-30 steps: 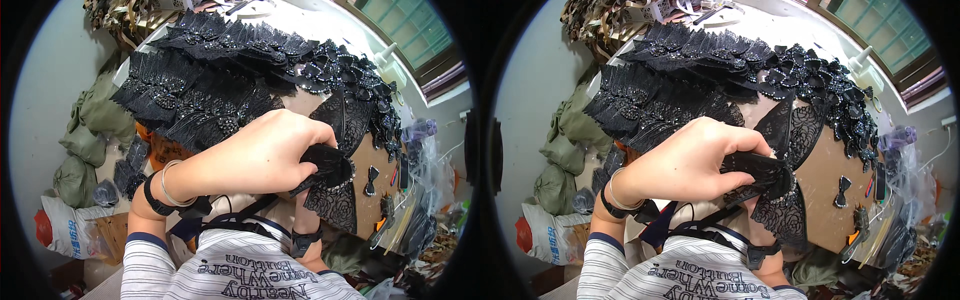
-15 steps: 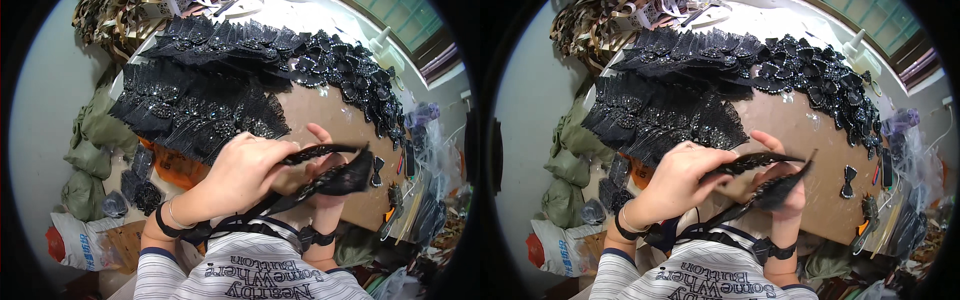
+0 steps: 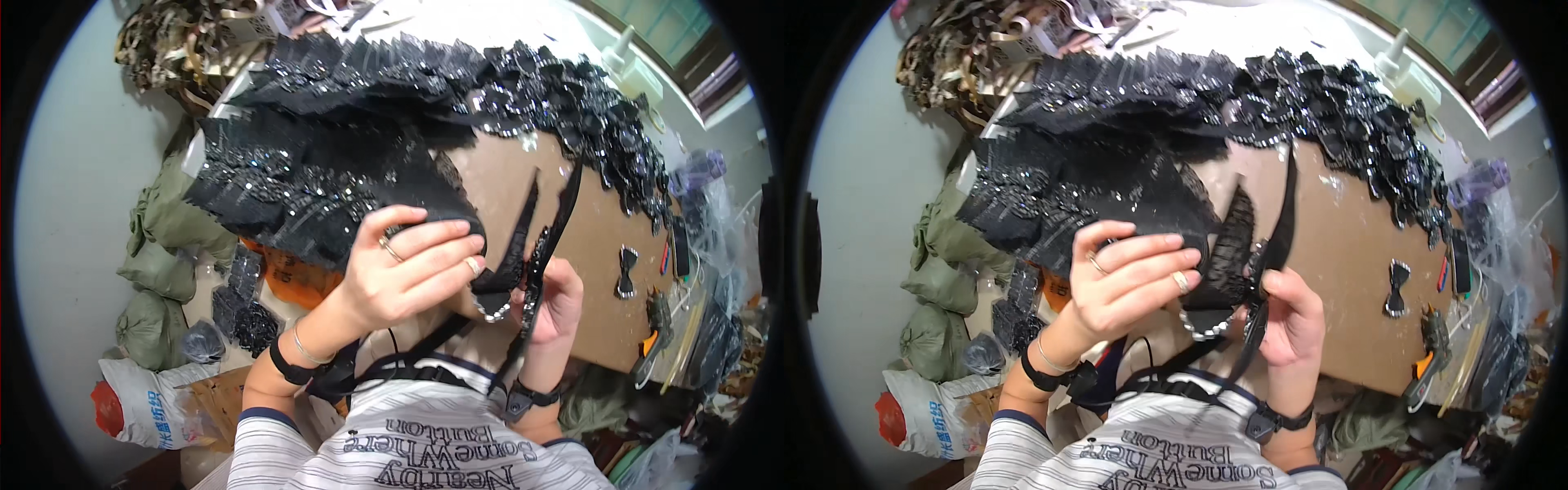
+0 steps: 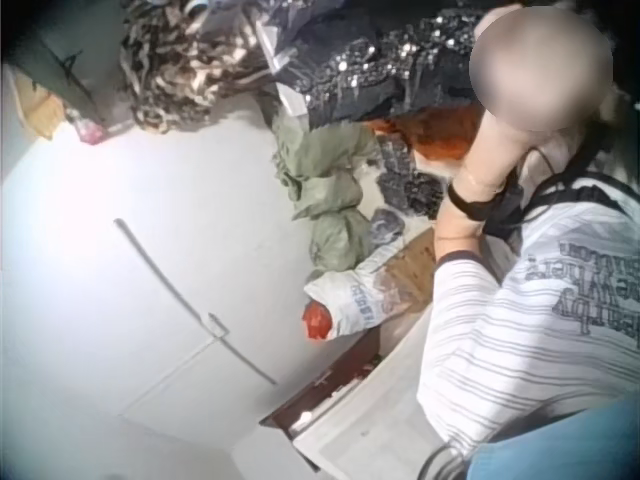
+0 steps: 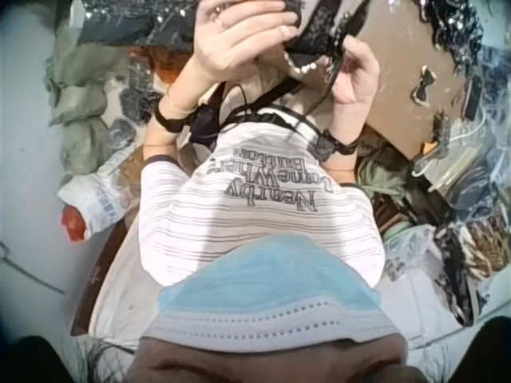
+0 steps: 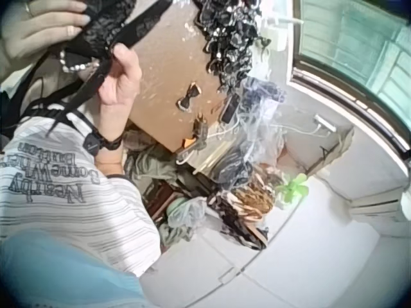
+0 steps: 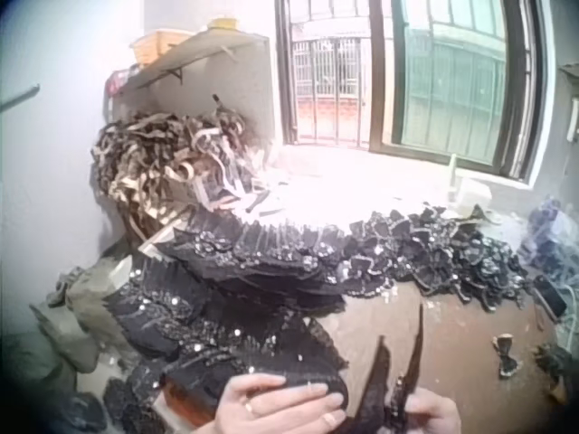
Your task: The person handles black lace fabric pieces with sequins, folding and aligning them by hand. They use a hot glue gun to attach a lace strip to a piece, then continue folding and organizing the items on the table.
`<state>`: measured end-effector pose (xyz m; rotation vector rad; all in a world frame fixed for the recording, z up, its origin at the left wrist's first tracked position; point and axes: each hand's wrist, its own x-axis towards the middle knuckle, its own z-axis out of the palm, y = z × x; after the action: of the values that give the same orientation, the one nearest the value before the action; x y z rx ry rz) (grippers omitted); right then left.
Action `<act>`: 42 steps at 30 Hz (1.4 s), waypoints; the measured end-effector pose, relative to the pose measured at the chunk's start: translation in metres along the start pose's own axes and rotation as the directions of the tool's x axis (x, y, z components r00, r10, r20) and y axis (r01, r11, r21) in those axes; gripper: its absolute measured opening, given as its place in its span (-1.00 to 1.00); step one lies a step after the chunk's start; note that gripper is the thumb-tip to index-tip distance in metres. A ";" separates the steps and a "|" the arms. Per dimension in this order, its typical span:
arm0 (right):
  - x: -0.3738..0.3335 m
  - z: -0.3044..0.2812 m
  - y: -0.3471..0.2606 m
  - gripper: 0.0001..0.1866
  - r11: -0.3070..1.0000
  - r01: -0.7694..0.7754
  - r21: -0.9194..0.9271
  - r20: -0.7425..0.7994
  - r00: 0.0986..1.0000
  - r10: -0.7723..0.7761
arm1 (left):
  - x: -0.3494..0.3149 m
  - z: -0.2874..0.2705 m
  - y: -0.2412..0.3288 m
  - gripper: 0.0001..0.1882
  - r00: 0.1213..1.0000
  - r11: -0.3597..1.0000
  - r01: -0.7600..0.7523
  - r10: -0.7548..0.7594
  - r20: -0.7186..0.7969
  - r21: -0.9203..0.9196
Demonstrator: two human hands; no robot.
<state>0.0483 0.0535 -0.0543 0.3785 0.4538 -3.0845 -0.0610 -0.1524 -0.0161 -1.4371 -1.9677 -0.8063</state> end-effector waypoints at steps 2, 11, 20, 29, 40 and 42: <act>0.010 0.013 -0.002 -0.62 0.937 0.168 -0.305 -0.057 0.979 -0.194 | 0.003 -0.006 -0.006 -0.83 1.000 1.000 -0.005 0.005 0.028 0.003; 0.018 -0.011 -0.003 -0.74 0.759 0.136 -0.637 -0.158 0.940 -0.301 | 0.076 0.006 -0.200 -0.59 0.758 0.661 0.652 -0.588 0.283 -0.372; 0.036 -0.019 0.006 -0.83 0.811 0.080 -0.580 -0.213 0.946 -0.246 | 0.014 -0.025 -0.329 -0.44 0.271 0.322 0.597 -0.943 0.193 0.735; 0.053 0.012 0.005 -0.78 0.787 0.066 -0.613 -0.140 0.972 -0.190 | -0.007 -0.025 -0.316 -0.48 0.505 0.418 0.771 -0.861 -0.060 0.480; 0.081 0.072 0.008 -0.62 0.956 0.098 -0.276 0.317 0.948 -0.006 | 0.072 -0.084 -0.118 -0.69 0.785 0.788 0.615 -0.611 0.099 -0.014; 0.088 0.059 0.010 -0.57 0.976 0.130 -0.174 0.320 0.945 -0.069 | 0.079 -0.076 -0.072 -0.71 0.810 0.791 0.575 -0.514 0.283 -0.208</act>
<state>-0.0510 0.0305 -0.0231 -0.1401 0.7709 -3.0727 -0.1440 -0.1772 0.0824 -1.1294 -2.5798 -1.2797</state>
